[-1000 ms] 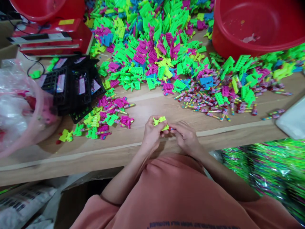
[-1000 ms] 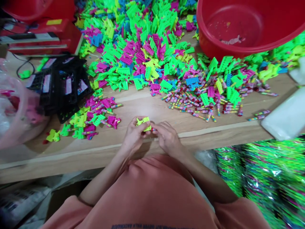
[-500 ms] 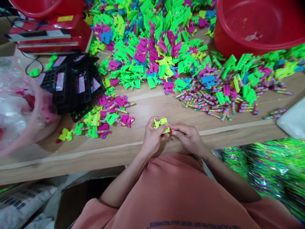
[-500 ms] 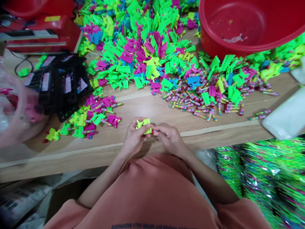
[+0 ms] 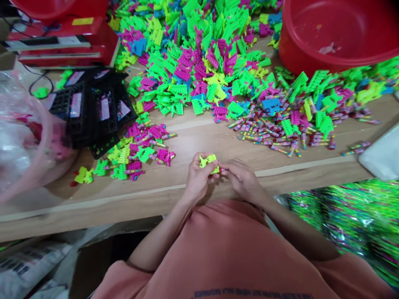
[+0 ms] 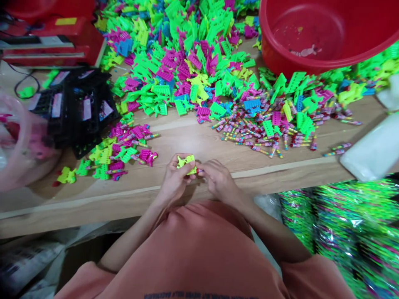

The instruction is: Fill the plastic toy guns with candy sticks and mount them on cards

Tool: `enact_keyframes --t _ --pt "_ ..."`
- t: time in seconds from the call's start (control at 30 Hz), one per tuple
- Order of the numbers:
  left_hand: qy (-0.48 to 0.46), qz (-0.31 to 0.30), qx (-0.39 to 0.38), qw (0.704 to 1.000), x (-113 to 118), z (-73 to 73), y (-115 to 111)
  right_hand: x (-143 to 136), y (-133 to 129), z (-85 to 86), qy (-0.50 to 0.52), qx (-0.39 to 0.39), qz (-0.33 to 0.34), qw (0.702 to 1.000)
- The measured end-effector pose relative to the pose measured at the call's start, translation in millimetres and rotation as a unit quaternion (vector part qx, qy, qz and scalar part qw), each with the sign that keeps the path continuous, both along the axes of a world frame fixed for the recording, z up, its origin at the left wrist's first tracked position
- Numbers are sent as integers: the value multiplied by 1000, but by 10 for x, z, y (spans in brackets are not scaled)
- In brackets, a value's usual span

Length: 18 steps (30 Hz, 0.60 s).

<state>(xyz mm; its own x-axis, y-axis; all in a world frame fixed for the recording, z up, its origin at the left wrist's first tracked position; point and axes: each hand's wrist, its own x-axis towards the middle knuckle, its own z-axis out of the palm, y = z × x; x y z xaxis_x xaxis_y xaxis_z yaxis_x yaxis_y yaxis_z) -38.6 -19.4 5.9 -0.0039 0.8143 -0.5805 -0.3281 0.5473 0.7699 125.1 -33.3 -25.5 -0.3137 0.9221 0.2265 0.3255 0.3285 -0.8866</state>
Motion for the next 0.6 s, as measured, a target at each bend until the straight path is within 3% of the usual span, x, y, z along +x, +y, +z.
enact_keyframes --t 0.07,0.23,0.43,0.6 --pt "-3 4 2 1000 -3 1 1 1 11 21 -1 1 8 1000" --pt "-34 -7 -9 999 -55 22 -50 75 37 106 19 -120 51 991" --pt "-13 -38 41 998 -99 48 -187 121 21 170 6 -130 133 983" --pt "18 -20 61 998 -48 63 -212 73 24 254 6 -155 110 982"
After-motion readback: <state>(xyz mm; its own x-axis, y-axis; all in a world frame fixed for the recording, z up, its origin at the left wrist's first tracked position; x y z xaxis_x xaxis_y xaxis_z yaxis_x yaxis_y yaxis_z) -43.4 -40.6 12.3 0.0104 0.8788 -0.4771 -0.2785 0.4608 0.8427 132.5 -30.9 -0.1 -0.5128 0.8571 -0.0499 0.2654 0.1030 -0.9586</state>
